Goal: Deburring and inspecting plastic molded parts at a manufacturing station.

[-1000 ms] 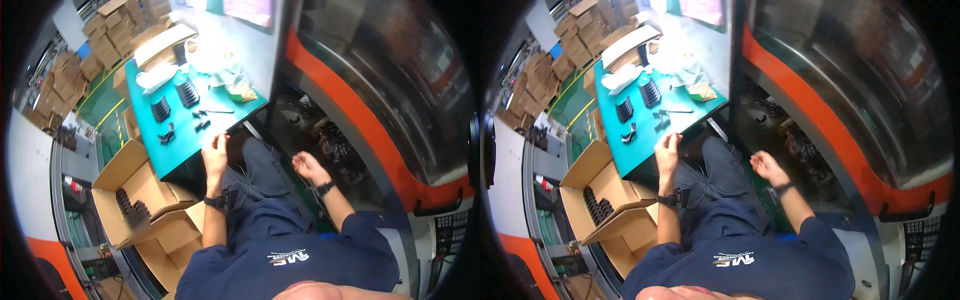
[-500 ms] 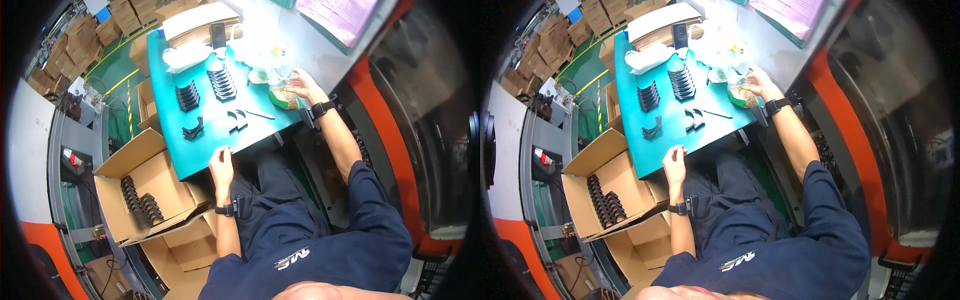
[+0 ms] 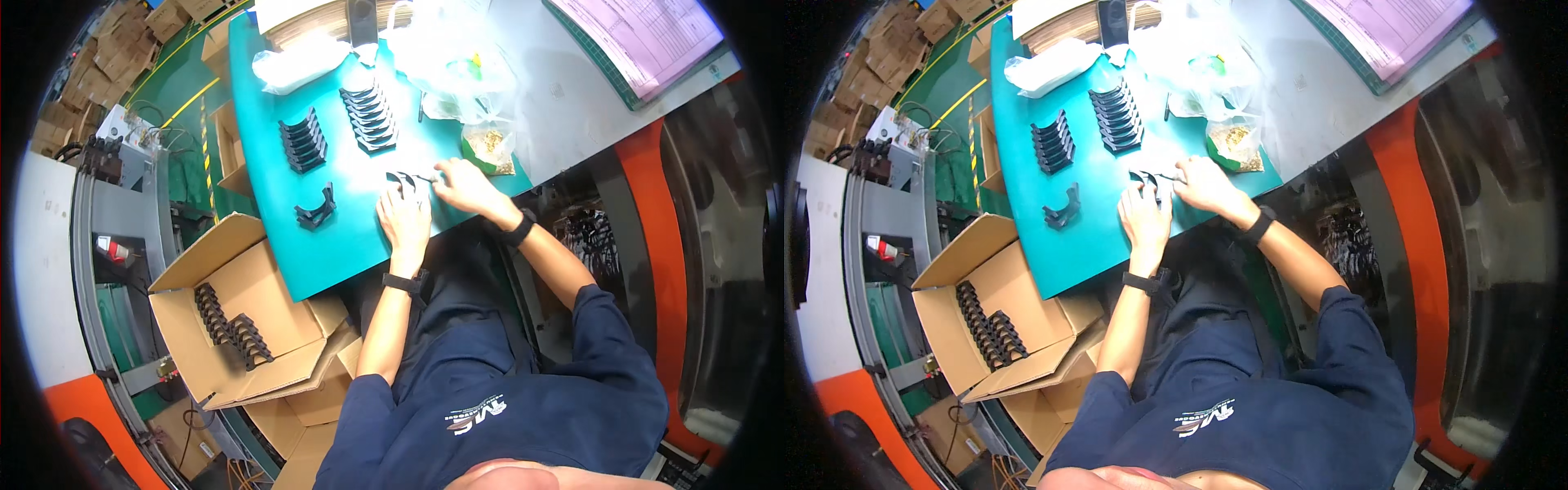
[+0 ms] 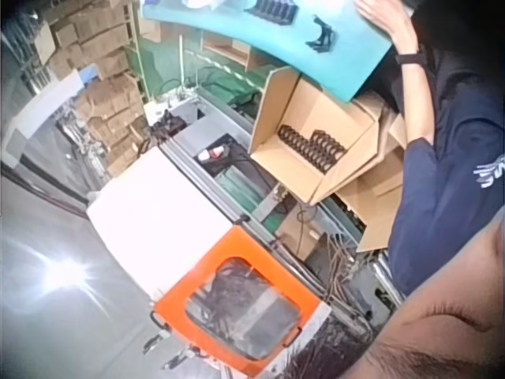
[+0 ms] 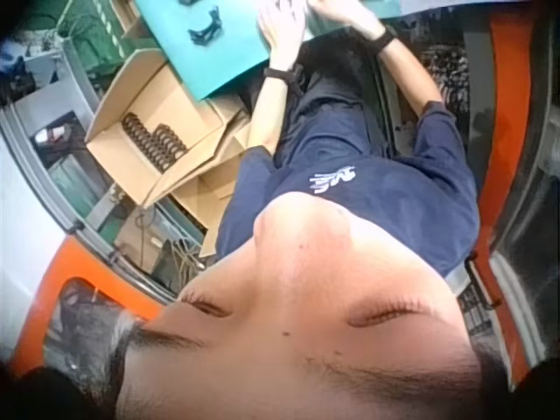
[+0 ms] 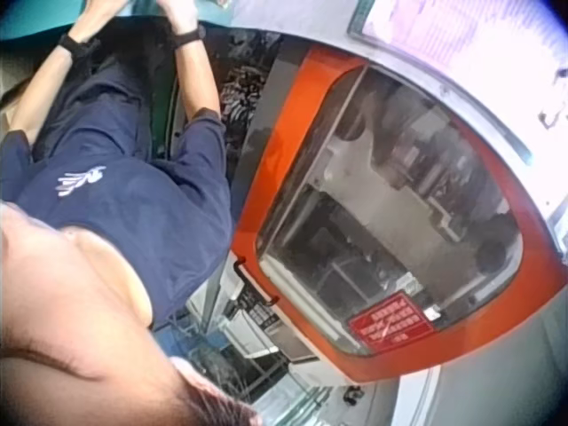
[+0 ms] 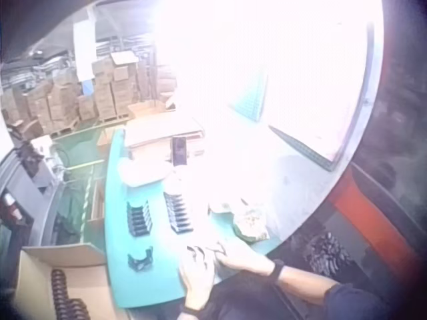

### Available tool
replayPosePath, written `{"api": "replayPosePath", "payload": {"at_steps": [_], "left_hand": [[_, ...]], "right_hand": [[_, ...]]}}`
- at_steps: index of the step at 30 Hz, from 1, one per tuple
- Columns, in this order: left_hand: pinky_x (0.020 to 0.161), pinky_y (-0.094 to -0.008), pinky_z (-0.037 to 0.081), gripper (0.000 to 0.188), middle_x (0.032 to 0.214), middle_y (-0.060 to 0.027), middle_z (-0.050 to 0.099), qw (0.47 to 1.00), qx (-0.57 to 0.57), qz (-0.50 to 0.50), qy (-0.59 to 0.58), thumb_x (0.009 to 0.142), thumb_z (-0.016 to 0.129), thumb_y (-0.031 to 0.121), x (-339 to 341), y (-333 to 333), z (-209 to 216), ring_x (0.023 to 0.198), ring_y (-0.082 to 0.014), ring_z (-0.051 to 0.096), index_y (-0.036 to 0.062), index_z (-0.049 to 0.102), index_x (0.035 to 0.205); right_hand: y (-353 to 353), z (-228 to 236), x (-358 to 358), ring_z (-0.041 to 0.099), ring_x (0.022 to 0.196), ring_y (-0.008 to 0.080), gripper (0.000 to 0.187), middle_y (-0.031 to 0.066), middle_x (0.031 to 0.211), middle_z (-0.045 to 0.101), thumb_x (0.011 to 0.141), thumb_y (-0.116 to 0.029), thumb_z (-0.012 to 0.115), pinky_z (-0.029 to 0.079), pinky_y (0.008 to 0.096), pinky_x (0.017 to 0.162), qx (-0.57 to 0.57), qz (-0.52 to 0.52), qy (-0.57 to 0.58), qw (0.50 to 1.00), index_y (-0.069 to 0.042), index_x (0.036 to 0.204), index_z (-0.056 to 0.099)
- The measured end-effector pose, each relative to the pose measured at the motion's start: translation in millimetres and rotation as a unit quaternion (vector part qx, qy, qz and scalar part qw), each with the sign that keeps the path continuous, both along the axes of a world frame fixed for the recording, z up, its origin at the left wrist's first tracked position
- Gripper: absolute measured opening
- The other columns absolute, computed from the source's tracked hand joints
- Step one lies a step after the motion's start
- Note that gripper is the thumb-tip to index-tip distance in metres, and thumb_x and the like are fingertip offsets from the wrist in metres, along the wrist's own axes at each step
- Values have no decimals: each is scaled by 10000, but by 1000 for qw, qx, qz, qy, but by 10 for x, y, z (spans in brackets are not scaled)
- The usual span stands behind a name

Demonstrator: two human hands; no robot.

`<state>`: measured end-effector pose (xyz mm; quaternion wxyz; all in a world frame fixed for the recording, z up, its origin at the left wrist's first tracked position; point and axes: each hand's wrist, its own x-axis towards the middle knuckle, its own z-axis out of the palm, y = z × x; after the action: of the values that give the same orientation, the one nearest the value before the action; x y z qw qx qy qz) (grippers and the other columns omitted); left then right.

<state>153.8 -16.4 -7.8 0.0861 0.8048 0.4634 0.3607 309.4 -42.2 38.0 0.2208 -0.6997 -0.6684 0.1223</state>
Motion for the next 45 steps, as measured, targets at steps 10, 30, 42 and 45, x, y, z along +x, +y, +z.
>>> {"api": "replayPosePath", "payload": {"at_steps": [10,30,42,45], "left_hand": [[1047,-522,303,167,1102,-149,582,994,-20,-100,30,748,682,133,-279,-89,6,1111,-315,514,36,648,879],[912,-405,474,335,1210,-175,555,981,-8,-186,-63,681,725,-48,-974,-1475,1767,1117,-344,545,58,675,995],[910,-384,490,361,1272,-203,508,966,-12,-224,-126,718,741,12,-1010,-1606,1560,1144,-323,540,46,644,1064],[854,-333,511,604,1269,-218,501,916,-127,-202,-323,779,759,85,-890,-1707,1535,1065,-255,582,10,453,1295]], "right_hand": [[-11,-260,168,636,789,356,290,213,827,640,719,-201,637,492,422,717,-149,-106,84,980,5,911,568],[-1860,835,-551,482,487,71,274,56,747,575,992,-266,476,343,200,397,-36,-56,766,639,-44,837,525],[-2012,1219,-815,429,478,8,341,2,729,600,881,-109,669,299,165,413,-53,-81,701,706,-13,1187,552],[-2037,1278,-770,449,485,12,354,3,698,595,857,-95,696,304,166,411,-65,-91,725,679,-6,1170,556]]}}
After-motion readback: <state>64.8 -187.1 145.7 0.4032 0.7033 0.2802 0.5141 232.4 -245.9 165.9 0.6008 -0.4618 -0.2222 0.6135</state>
